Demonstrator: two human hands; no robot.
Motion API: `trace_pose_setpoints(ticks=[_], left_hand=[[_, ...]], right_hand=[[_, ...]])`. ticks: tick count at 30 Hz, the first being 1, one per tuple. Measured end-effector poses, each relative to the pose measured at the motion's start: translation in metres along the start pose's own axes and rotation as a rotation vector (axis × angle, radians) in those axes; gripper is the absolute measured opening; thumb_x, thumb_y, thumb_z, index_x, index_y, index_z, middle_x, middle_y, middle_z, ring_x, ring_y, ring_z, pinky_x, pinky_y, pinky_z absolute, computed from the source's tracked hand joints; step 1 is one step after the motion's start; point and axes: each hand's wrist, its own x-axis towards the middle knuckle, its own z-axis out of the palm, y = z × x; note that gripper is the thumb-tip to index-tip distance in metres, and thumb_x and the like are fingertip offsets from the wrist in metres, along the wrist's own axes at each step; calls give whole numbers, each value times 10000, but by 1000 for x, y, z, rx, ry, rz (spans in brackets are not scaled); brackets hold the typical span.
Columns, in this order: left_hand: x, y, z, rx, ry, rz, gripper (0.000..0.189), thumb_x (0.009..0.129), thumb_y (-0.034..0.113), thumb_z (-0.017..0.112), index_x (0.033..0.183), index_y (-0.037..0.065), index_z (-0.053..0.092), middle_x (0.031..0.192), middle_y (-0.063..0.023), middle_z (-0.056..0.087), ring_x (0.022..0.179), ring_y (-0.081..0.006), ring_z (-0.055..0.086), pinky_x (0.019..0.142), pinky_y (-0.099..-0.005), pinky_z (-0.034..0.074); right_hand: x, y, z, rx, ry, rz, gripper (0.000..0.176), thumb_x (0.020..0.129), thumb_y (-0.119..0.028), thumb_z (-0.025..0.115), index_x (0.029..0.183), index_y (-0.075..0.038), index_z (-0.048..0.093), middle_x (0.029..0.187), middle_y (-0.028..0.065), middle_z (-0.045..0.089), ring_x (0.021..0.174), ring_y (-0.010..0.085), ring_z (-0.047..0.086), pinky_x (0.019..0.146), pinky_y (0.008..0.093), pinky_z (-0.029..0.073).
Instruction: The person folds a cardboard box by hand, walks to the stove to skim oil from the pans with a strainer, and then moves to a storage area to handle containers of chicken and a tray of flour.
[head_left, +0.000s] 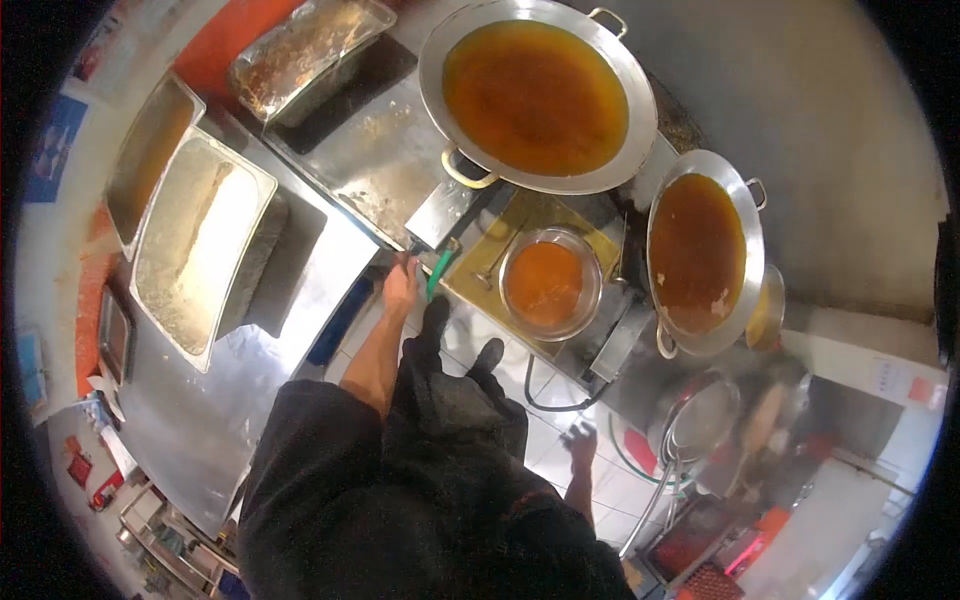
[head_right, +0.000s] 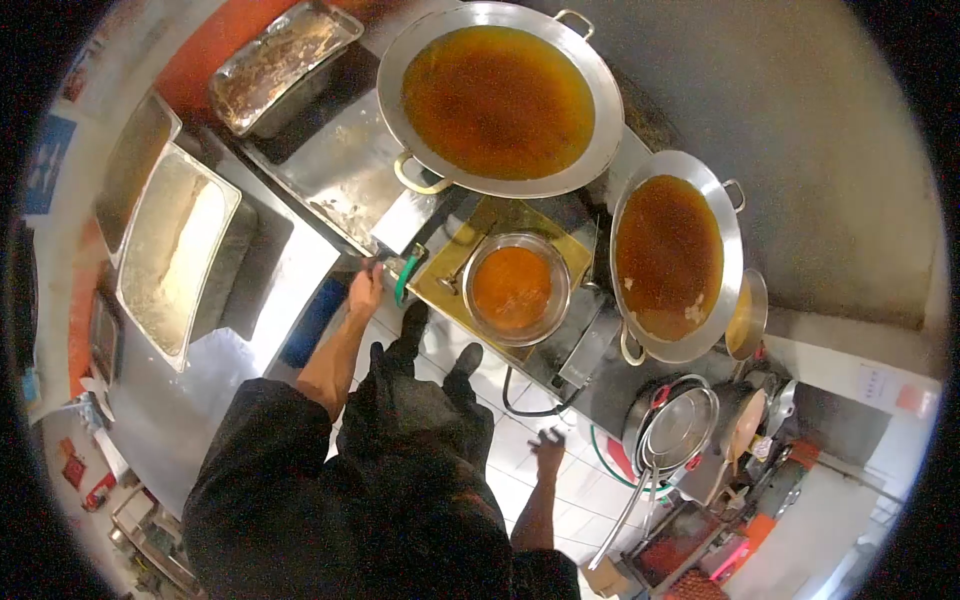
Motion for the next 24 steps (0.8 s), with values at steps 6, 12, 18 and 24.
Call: trace_pose_setpoints(ticks=[6,12,18,24], left_hand=[[-10,41,-4,-442,257,0,406,984,398,445,1108,34,576,696,-139,605,521,-208,593,536,-349,480],[19,25,25,-742,152,-74,403,988,369,470,1056,-16,568,642,-91,582,442,-157,550,436,-283,458],[27,34,27,-1037,92,-329,372,1003,353,449,961,-11,514,650,-103,571,463,-181,566,460,-316,529],[47,21,35,-1252,12,-516,394,996,355,467,1057,-29,525,698,-123,579,554,-214,604,559,-354,600]], right_hand=[[-68,83,-49,343,-192,139,539,854,-138,691,1297,-56,397,1000,175,613,724,332,687,534,357,535],[-73,91,-54,280,-176,305,461,932,-279,617,1296,-79,418,1049,200,618,823,333,685,665,411,551],[-64,2,-18,-127,-187,216,433,940,-265,595,1306,-95,439,1069,164,618,833,289,682,703,404,524],[-45,-62,9,-310,-146,78,377,950,-209,567,1283,-74,454,1045,144,626,820,245,686,664,340,528]])
